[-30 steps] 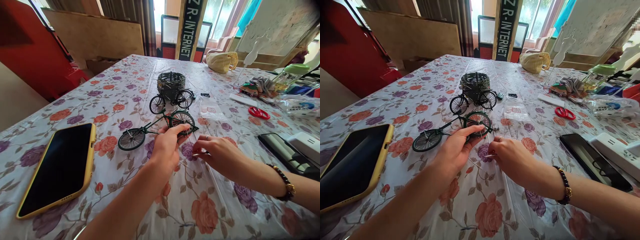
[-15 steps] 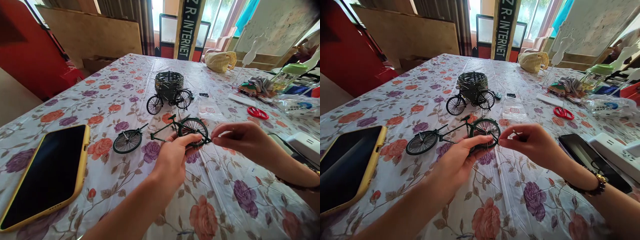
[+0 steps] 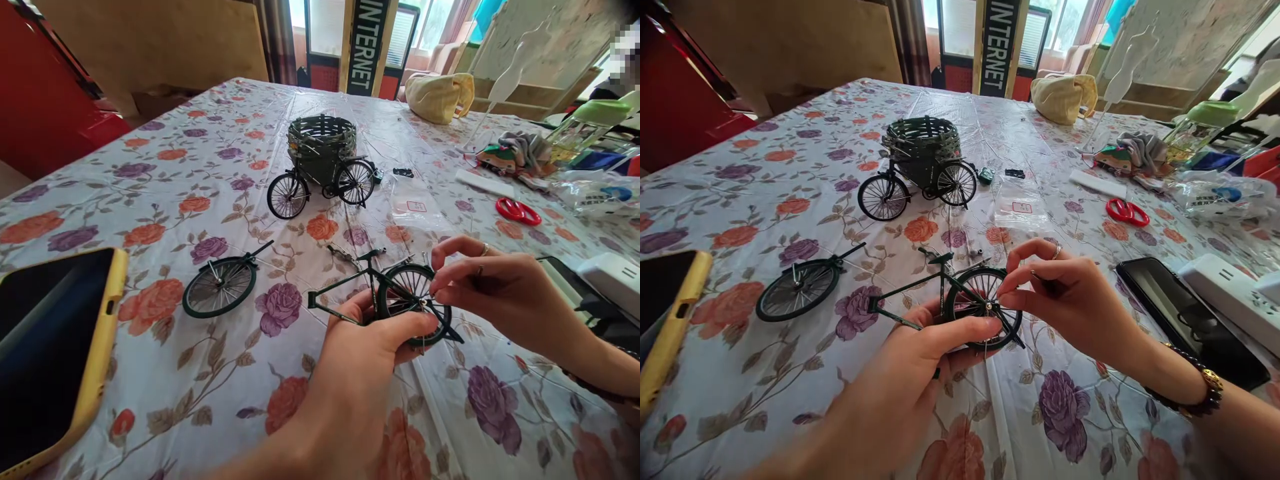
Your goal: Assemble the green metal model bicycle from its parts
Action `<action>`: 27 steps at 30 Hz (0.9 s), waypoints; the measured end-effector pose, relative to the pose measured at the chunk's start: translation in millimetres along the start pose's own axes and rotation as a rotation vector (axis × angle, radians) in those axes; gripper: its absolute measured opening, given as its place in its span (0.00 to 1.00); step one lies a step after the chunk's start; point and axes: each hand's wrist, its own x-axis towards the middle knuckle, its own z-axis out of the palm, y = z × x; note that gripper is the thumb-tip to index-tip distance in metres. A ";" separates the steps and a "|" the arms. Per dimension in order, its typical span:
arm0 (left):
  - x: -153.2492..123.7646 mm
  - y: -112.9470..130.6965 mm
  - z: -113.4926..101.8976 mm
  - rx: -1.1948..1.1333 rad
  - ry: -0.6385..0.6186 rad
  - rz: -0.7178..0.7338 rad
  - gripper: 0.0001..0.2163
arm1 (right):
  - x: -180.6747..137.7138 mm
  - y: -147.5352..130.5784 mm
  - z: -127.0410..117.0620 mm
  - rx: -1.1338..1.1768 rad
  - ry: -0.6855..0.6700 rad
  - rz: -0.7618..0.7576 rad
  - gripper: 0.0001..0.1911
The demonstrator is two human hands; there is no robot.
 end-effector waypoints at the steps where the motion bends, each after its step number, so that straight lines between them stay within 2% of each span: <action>1: 0.6 -0.2 0.0 0.004 0.005 -0.005 0.17 | -0.3 0.1 -0.5 0.000 -0.014 0.008 0.03; 5: 0.9 -0.2 -0.1 0.019 0.028 -0.020 0.17 | -1.9 -1.1 -1.0 -0.014 -0.051 0.033 0.02; 16: 3.4 -2.9 -0.9 0.038 0.031 -0.022 0.12 | -1.9 -1.4 3.0 -0.100 -0.042 0.015 0.04; 27: -4.5 -0.8 -0.2 0.045 -0.014 -0.007 0.16 | -4.8 -4.7 1.4 -0.338 0.037 -0.231 0.03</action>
